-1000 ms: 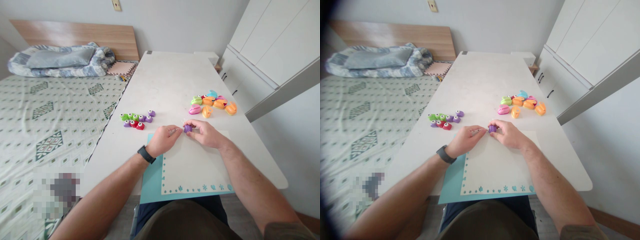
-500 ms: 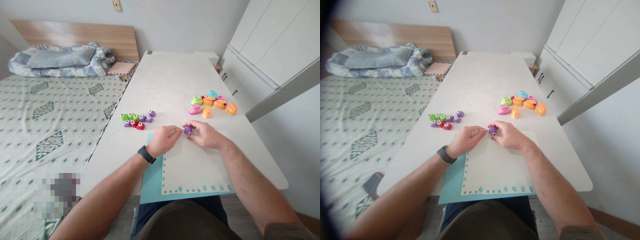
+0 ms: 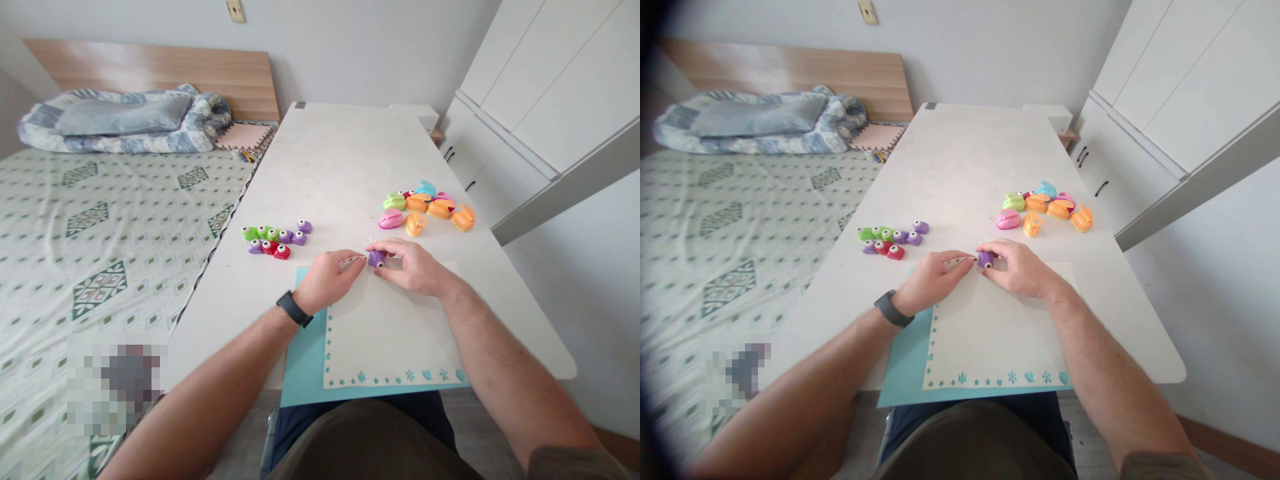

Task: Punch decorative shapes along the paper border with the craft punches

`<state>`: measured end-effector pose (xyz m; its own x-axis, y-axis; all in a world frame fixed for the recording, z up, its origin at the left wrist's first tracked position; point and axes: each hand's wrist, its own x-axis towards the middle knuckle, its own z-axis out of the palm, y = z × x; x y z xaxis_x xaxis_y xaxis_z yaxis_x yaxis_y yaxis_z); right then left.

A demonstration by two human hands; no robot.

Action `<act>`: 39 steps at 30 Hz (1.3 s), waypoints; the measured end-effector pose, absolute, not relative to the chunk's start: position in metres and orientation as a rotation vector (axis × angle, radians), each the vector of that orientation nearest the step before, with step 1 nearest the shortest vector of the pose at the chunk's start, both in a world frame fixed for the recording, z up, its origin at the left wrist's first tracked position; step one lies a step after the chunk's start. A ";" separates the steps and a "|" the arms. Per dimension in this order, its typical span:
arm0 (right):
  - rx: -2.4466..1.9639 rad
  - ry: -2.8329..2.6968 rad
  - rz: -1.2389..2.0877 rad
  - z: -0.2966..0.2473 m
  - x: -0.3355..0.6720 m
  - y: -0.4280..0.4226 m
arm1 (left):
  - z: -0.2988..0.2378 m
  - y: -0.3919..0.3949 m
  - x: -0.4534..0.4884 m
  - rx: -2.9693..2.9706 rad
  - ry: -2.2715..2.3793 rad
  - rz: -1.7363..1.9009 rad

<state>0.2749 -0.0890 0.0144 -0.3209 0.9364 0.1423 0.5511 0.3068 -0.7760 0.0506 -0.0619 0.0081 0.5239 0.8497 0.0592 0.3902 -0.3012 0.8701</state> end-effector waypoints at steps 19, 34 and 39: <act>-1.344 -1.994 0.727 0.016 0.275 -0.091 | 0.007 -0.060 0.050 1.809 1.014 0.668; -1.309 -1.938 0.752 0.016 0.277 -0.092 | 0.005 -0.060 0.051 1.826 0.924 0.749; -1.321 -1.928 0.715 0.013 0.276 -0.091 | 0.001 -0.058 0.051 1.823 0.918 0.760</act>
